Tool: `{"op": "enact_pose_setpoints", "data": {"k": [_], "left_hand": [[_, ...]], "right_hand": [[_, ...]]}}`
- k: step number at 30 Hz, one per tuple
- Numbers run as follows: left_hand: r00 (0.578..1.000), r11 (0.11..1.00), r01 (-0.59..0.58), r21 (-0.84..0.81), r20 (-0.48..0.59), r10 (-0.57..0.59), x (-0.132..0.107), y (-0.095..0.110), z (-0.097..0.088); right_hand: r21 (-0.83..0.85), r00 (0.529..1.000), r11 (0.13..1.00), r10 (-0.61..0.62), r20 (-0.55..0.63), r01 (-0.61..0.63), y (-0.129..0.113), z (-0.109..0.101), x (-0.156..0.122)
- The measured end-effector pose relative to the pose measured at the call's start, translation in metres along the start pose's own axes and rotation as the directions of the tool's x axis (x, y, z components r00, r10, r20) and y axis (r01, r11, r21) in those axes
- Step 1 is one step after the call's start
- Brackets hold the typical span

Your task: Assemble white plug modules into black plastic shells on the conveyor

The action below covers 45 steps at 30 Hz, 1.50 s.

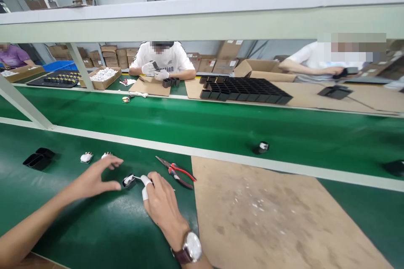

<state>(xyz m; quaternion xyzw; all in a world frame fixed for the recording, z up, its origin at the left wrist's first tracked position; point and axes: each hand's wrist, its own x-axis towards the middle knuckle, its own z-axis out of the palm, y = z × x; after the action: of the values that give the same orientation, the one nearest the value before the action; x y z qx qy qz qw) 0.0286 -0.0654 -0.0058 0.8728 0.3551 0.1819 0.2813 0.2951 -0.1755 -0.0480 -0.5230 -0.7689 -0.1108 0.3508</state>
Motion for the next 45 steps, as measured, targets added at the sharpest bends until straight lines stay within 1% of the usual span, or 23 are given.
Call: {"op": "enact_pose_setpoints", "data": {"k": [2,3,6,9,15,22,26,30,33,36,39,41,43,45], "left_hand": [[0.995,0.994,-0.045,-0.096,0.083,0.053,-0.001,0.015,0.024],[0.993,0.991,-0.061,-0.123,0.093,0.072,0.0,0.018,0.035],[0.996,0.978,-0.074,-0.194,0.034,0.082,0.001,0.017,0.062],[0.997,0.963,-0.071,-0.258,-0.008,0.071,0.0,0.01,0.072],[0.999,0.965,-0.032,-0.259,0.006,0.034,-0.006,0.007,0.071],[0.999,0.962,0.008,-0.272,0.033,0.001,-0.007,0.007,0.072],[0.998,0.958,0.035,-0.284,0.056,-0.02,-0.007,0.007,0.071],[0.998,0.958,0.038,-0.286,0.06,-0.022,-0.006,0.007,0.072],[0.998,0.954,0.034,-0.296,0.058,-0.017,-0.007,0.006,0.073],[0.998,0.947,0.027,-0.321,0.055,-0.01,-0.008,0.005,0.075],[1.0,0.951,-0.002,-0.309,0.015,0.007,-0.009,0.004,0.076],[0.999,0.962,-0.047,-0.271,-0.009,0.047,-0.01,0.004,0.076],[0.991,0.965,-0.136,-0.224,-0.021,0.135,-0.009,0.003,0.075],[0.968,0.95,-0.249,-0.188,-0.047,0.245,-0.008,0.004,0.074]], "right_hand": [[0.003,1.0,1.0,-0.015,-0.015,0.015,-0.002,-0.001,0.001],[0.001,1.0,1.0,-0.022,-0.021,0.022,-0.002,-0.001,0.001],[-0.026,0.998,0.998,-0.05,-0.03,0.049,-0.004,-0.005,0.002],[-0.06,0.996,0.995,-0.084,-0.026,0.082,-0.004,-0.01,0.004],[-0.135,0.994,0.985,-0.105,0.03,0.108,-0.007,-0.015,0.005],[-0.16,0.991,0.979,-0.12,0.067,0.129,-0.01,-0.014,0.004],[-0.174,0.989,0.976,-0.114,0.092,0.128,-0.015,-0.012,0.003],[-0.171,0.986,0.974,-0.131,0.099,0.147,-0.021,-0.008,0.005],[-0.14,0.985,0.977,-0.15,0.087,0.161,-0.021,-0.008,0.007],[-0.108,0.988,0.985,-0.122,0.092,0.132,-0.018,-0.01,0.005],[-0.102,0.989,0.989,-0.093,0.111,0.105,-0.016,-0.012,0.003],[-0.101,0.987,0.991,-0.077,0.141,0.092,-0.017,-0.012,0.002],[-0.098,0.983,0.992,-0.056,0.174,0.074,-0.019,-0.013,0.004],[-0.092,0.985,0.994,-0.049,0.166,0.065,-0.017,-0.013,0.007]]}}
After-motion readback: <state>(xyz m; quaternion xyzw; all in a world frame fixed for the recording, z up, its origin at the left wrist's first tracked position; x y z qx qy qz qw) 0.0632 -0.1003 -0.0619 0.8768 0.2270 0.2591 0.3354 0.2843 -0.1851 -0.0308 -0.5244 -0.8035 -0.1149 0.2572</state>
